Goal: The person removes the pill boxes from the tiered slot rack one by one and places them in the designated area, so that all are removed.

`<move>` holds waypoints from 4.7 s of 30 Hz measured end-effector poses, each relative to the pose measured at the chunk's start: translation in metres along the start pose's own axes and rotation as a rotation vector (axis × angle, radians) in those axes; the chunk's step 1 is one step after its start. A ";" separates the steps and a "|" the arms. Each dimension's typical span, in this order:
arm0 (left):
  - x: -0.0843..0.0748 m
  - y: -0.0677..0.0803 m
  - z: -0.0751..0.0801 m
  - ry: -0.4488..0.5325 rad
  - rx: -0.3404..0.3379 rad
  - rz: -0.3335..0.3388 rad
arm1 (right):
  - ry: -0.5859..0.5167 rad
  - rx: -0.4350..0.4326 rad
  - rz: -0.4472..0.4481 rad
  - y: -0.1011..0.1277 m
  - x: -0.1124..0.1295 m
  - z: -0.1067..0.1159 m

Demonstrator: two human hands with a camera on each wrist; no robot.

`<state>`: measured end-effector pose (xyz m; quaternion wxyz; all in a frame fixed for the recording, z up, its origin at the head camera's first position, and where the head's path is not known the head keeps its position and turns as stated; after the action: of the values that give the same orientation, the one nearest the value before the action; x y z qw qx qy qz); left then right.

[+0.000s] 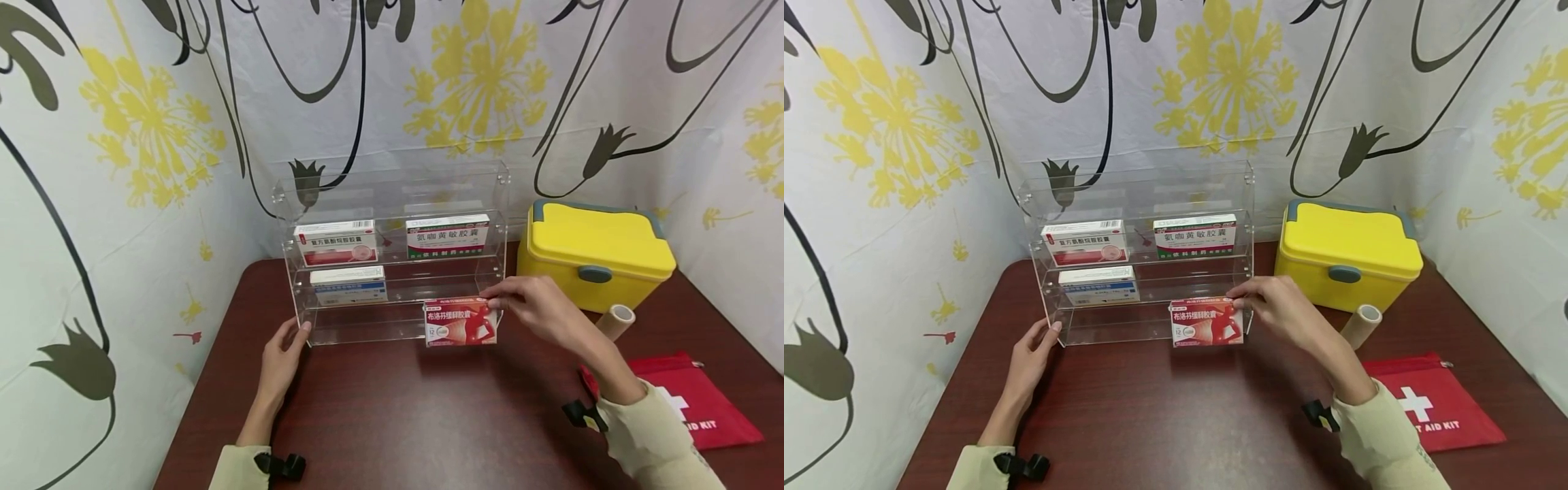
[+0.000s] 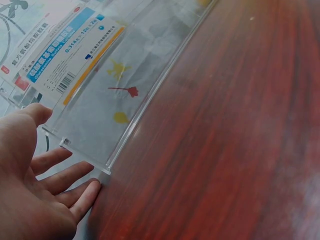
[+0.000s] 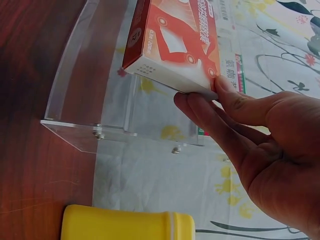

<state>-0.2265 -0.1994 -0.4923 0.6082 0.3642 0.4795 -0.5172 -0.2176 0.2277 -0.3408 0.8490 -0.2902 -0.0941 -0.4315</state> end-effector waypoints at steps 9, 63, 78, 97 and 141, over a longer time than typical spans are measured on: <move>0.000 0.000 0.000 0.002 0.000 -0.003 | -0.044 0.060 -0.056 0.010 -0.008 -0.013; 0.002 -0.001 0.000 0.013 0.004 0.011 | -0.207 0.326 -0.203 0.039 -0.040 -0.070; 0.001 -0.001 0.000 0.015 -0.003 0.011 | -0.116 0.253 -0.170 0.038 -0.040 -0.077; 0.001 -0.002 0.000 0.014 -0.007 0.022 | -0.106 0.274 -0.237 0.040 -0.045 -0.083; -0.001 0.000 0.000 0.018 -0.012 -0.003 | -0.014 0.172 -0.057 -0.033 0.019 -0.046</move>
<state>-0.2265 -0.1994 -0.4911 0.6051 0.3645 0.4887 -0.5120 -0.2361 0.1738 -0.3573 0.8575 -0.2167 -0.1449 -0.4435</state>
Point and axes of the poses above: each hand's wrist, its own y-axis away from the middle knuckle, its own z-axis out of the back of the hand, x = y × z, the point moved 5 cm from there along -y, towards the middle knuckle, and after that the axes turned 2 degrees about -x, right-handed, at the moved point
